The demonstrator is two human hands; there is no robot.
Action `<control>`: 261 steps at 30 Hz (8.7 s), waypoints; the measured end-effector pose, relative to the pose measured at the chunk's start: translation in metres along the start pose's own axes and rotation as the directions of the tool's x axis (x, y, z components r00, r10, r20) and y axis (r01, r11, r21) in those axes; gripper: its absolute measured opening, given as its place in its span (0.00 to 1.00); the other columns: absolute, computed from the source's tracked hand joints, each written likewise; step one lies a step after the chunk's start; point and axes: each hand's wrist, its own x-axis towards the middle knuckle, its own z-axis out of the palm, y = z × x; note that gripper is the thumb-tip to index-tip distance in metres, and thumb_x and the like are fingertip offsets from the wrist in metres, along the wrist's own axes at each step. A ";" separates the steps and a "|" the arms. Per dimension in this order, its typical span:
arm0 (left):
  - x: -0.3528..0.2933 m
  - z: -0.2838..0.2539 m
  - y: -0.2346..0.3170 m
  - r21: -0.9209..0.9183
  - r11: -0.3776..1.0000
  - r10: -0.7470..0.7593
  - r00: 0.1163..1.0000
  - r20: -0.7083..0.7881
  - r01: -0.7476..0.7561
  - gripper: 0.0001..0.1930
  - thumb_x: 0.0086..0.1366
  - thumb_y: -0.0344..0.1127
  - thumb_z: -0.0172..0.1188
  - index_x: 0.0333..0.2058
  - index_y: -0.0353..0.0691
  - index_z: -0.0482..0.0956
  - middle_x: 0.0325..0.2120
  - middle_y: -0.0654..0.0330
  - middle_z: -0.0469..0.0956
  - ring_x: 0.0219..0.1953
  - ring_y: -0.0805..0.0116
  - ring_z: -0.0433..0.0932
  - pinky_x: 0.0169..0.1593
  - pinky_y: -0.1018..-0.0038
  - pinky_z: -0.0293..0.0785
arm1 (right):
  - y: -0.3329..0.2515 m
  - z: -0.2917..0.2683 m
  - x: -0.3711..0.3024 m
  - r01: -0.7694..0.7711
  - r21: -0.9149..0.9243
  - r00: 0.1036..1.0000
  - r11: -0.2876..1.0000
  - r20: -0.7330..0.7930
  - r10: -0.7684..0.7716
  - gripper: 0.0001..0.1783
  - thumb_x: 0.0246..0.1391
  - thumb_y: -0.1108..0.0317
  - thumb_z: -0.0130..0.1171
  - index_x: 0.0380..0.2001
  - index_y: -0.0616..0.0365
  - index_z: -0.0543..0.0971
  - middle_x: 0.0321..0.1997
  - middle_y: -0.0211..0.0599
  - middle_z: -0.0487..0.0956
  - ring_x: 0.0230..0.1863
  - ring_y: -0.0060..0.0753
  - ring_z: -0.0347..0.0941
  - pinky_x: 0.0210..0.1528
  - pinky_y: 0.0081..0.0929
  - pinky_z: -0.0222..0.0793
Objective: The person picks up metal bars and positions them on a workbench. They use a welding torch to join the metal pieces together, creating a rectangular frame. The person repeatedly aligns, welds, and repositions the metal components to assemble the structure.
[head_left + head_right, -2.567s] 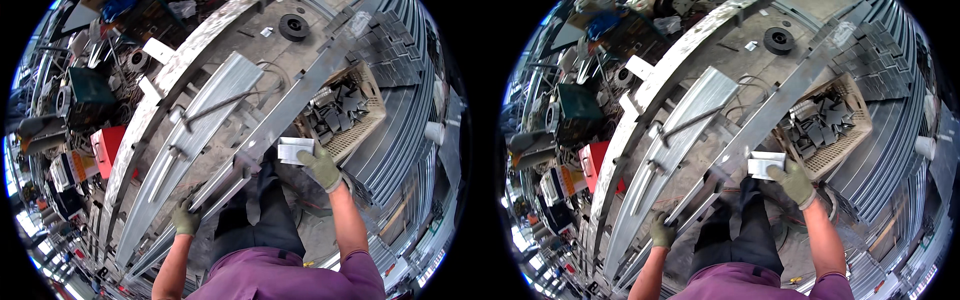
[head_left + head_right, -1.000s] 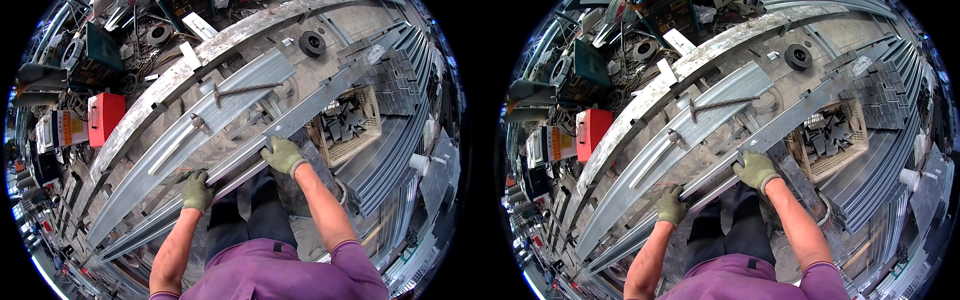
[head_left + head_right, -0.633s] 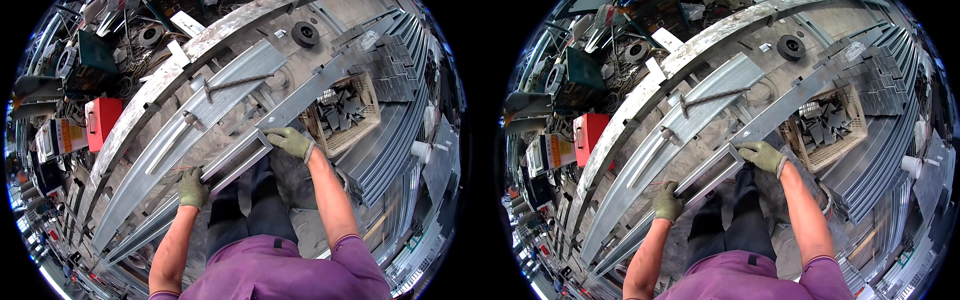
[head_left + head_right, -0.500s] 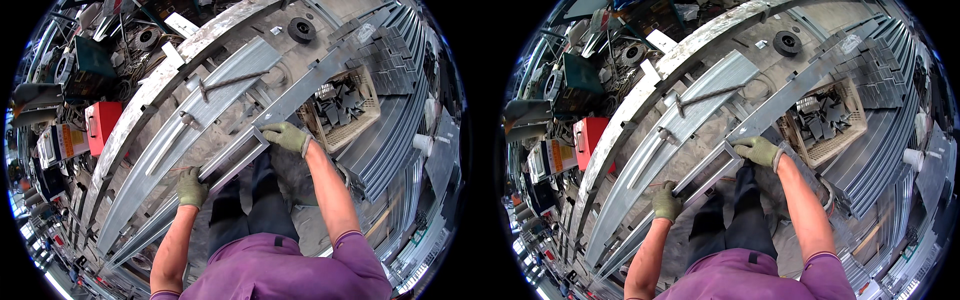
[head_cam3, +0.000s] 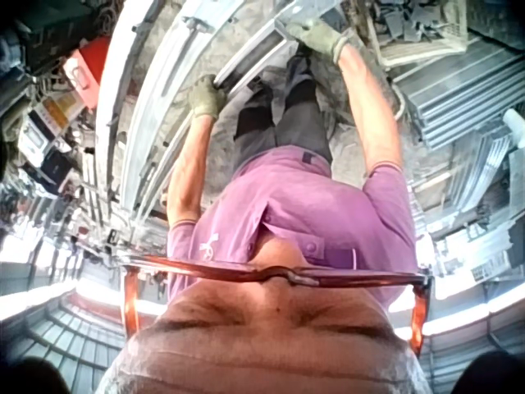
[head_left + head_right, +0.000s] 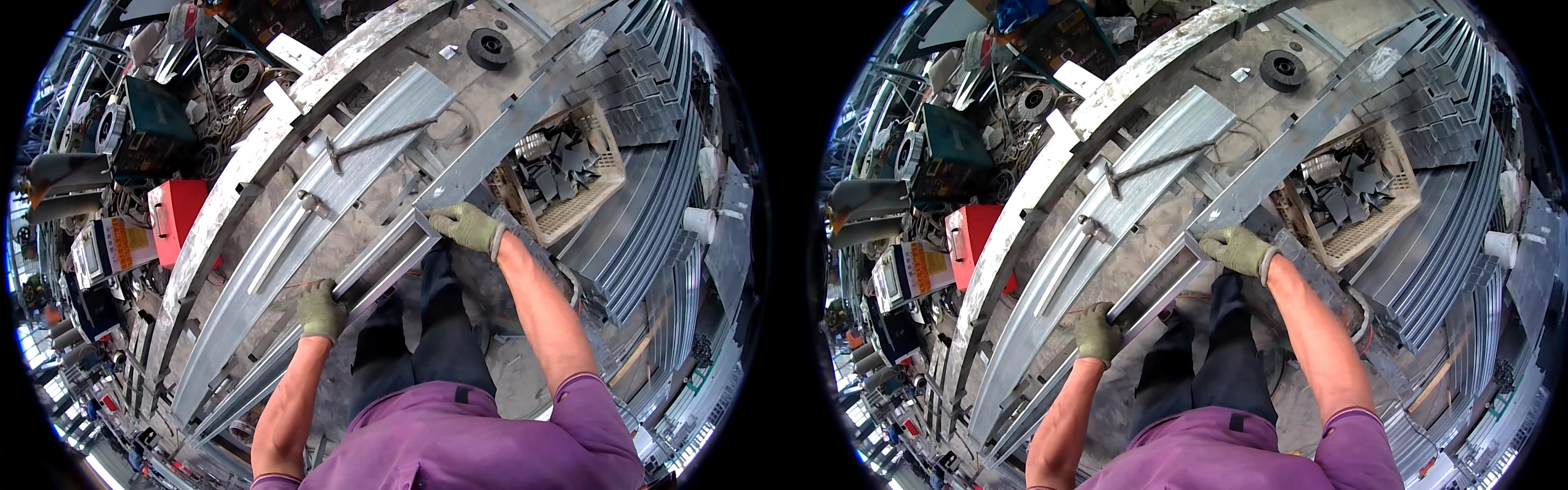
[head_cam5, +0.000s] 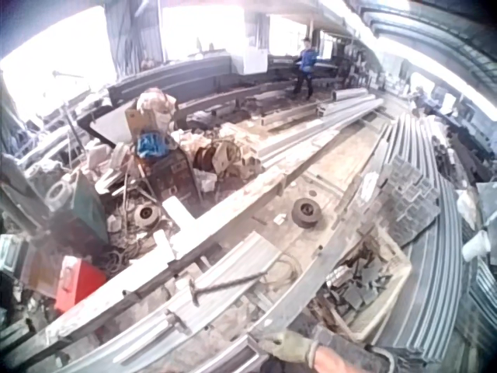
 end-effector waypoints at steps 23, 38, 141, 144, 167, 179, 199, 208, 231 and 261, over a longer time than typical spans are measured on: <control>-0.044 -0.017 0.081 -0.063 0.939 0.325 0.933 -0.157 -0.338 0.28 0.67 0.42 0.68 0.63 0.38 0.75 0.53 0.45 0.82 0.53 0.43 0.82 0.57 0.51 0.78 | -0.016 -0.018 0.005 -0.030 -0.098 0.993 0.995 0.107 0.041 0.26 0.67 0.50 0.64 0.61 0.53 0.85 0.57 0.45 0.88 0.57 0.44 0.84 0.64 0.37 0.76; -0.011 0.024 0.089 -0.019 0.977 0.211 0.973 -0.088 -0.214 0.17 0.67 0.44 0.68 0.50 0.42 0.81 0.38 0.50 0.86 0.40 0.43 0.86 0.42 0.48 0.80 | -0.004 -0.004 0.002 0.041 -0.044 0.998 0.998 -0.043 -0.043 0.21 0.67 0.56 0.66 0.55 0.56 0.88 0.47 0.46 0.91 0.47 0.38 0.87 0.55 0.35 0.80; 0.050 -0.024 0.127 0.212 0.776 0.620 0.780 -0.083 -0.594 0.42 0.66 0.51 0.70 0.77 0.73 0.63 0.73 0.36 0.61 0.73 0.35 0.65 0.68 0.36 0.66 | 0.079 0.094 -0.130 0.264 0.522 0.666 0.811 -0.707 0.238 0.14 0.69 0.66 0.65 0.51 0.64 0.87 0.41 0.32 0.88 0.39 0.22 0.81 0.42 0.25 0.79; 0.049 -0.021 0.123 0.212 0.795 0.598 0.791 -0.125 -0.568 0.43 0.65 0.51 0.71 0.77 0.73 0.63 0.74 0.36 0.61 0.71 0.35 0.67 0.68 0.42 0.67 | 0.138 0.166 -0.219 -0.081 0.597 0.645 0.799 -0.579 0.498 0.15 0.69 0.63 0.61 0.49 0.63 0.88 0.37 0.35 0.88 0.39 0.26 0.83 0.43 0.28 0.79; 0.049 -0.014 0.132 0.291 0.763 0.627 0.771 -0.114 -0.577 0.42 0.60 0.44 0.74 0.73 0.54 0.71 0.73 0.36 0.62 0.71 0.33 0.66 0.71 0.44 0.64 | 0.269 -0.121 -0.251 -0.808 0.103 0.328 0.581 -0.739 0.588 0.29 0.64 0.48 0.60 0.58 0.57 0.84 0.60 0.53 0.85 0.64 0.57 0.81 0.66 0.48 0.76; 0.053 -0.001 0.125 0.317 0.736 0.656 0.746 -0.115 -0.598 0.44 0.58 0.30 0.72 0.74 0.47 0.69 0.74 0.32 0.60 0.73 0.28 0.64 0.73 0.43 0.64 | 0.436 -0.144 -0.223 -0.891 -0.137 0.443 0.432 -0.472 0.763 0.25 0.65 0.45 0.58 0.58 0.43 0.88 0.59 0.51 0.86 0.61 0.59 0.82 0.59 0.48 0.78; 0.051 -0.009 0.127 0.311 0.760 0.625 0.773 -0.110 -0.571 0.42 0.59 0.40 0.73 0.73 0.53 0.71 0.73 0.36 0.61 0.68 0.33 0.68 0.67 0.44 0.68 | 0.186 0.003 -0.461 0.088 0.464 0.305 0.881 -0.855 0.419 0.16 0.57 0.69 0.68 0.45 0.68 0.83 0.39 0.36 0.85 0.35 0.31 0.81 0.36 0.34 0.76; 0.049 -0.012 0.136 0.276 0.779 0.604 0.791 -0.092 -0.563 0.41 0.59 0.44 0.73 0.73 0.55 0.72 0.70 0.33 0.64 0.71 0.32 0.66 0.70 0.45 0.67 | 0.075 0.039 -0.436 0.371 0.534 -0.046 0.760 -0.807 0.589 0.10 0.63 0.71 0.69 0.45 0.62 0.82 0.31 0.31 0.83 0.25 0.26 0.79 0.32 0.25 0.76; 0.048 -0.032 0.131 0.288 0.776 0.576 0.817 0.040 -0.561 0.43 0.69 0.55 0.64 0.79 0.74 0.55 0.75 0.36 0.59 0.74 0.40 0.64 0.67 0.41 0.66 | -0.103 0.128 -0.256 0.209 0.297 0.534 0.932 -0.833 0.146 0.16 0.71 0.65 0.65 0.57 0.57 0.81 0.42 0.31 0.81 0.37 0.26 0.76 0.41 0.28 0.76; 0.055 -0.022 0.124 0.182 0.785 0.602 0.799 0.000 -0.592 0.41 0.62 0.55 0.70 0.73 0.67 0.67 0.75 0.38 0.59 0.73 0.40 0.62 0.71 0.37 0.62 | -0.097 0.142 -0.167 -0.124 0.084 0.782 0.989 -0.605 0.150 0.12 0.65 0.63 0.71 0.48 0.56 0.88 0.37 0.41 0.89 0.37 0.33 0.88 0.40 0.31 0.82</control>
